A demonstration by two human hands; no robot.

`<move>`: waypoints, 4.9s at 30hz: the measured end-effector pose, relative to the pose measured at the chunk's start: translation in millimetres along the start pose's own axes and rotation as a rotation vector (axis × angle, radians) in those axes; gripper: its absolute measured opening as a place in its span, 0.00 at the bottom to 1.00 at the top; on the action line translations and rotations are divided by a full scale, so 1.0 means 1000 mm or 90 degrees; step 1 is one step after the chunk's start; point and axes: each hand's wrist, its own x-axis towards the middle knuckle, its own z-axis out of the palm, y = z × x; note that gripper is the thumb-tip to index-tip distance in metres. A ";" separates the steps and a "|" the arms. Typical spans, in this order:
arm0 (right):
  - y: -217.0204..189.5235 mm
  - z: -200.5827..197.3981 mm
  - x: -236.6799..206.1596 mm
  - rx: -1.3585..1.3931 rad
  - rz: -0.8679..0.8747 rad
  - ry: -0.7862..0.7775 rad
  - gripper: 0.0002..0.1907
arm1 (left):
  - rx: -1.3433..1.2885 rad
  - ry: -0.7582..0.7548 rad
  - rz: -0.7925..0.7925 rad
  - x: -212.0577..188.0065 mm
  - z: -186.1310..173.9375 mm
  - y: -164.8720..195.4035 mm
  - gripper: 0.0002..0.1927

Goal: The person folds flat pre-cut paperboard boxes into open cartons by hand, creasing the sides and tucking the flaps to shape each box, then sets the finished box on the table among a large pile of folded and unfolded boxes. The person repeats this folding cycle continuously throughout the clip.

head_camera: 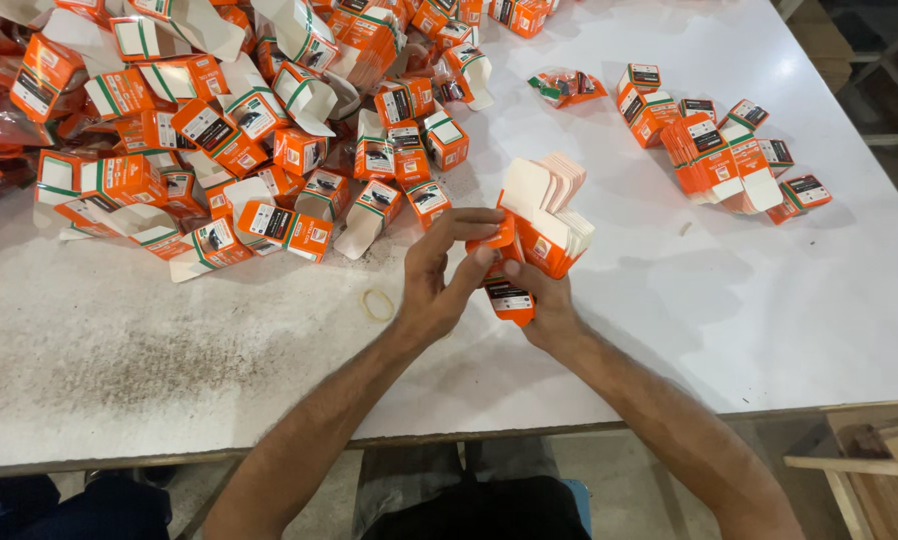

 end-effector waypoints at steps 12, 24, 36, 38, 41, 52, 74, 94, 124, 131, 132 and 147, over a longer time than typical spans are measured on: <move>-0.005 0.010 0.001 0.012 -0.003 0.072 0.23 | 0.094 -0.006 -0.012 0.005 0.003 0.006 0.04; -0.006 0.009 0.004 -0.289 -0.199 0.002 0.26 | 0.466 0.292 0.187 0.032 -0.035 0.035 0.25; 0.005 -0.018 0.010 0.057 0.146 -0.034 0.26 | 0.196 -0.105 0.040 0.015 -0.015 0.000 0.14; 0.000 -0.013 0.010 0.115 0.156 -0.020 0.29 | -0.062 -0.067 -0.145 0.013 -0.014 0.003 0.06; -0.007 -0.005 0.009 0.091 0.121 -0.055 0.32 | 0.047 -0.019 -0.166 0.012 -0.012 0.010 0.15; -0.003 0.010 -0.001 -0.282 -0.098 0.033 0.31 | 0.211 0.004 -0.149 -0.002 -0.012 -0.022 0.18; -0.003 0.027 -0.013 -0.501 -0.358 -0.056 0.49 | -0.130 0.169 -0.191 -0.005 0.014 -0.010 0.28; -0.005 0.011 -0.004 -0.092 0.016 -0.018 0.33 | -0.018 0.049 -0.044 -0.002 -0.002 0.000 0.08; -0.010 0.017 -0.007 -0.501 -0.253 -0.080 0.53 | -0.129 0.144 -0.135 -0.017 0.012 -0.015 0.10; -0.006 -0.004 0.001 -0.081 0.048 0.012 0.39 | 0.112 -0.027 0.130 -0.008 0.002 0.012 0.14; -0.005 -0.004 0.003 -0.063 0.047 0.014 0.39 | 0.104 -0.021 0.106 -0.007 0.002 0.012 0.13; -0.012 0.007 0.004 -0.061 0.046 0.016 0.31 | -0.074 -0.003 -0.104 -0.009 0.001 -0.008 0.11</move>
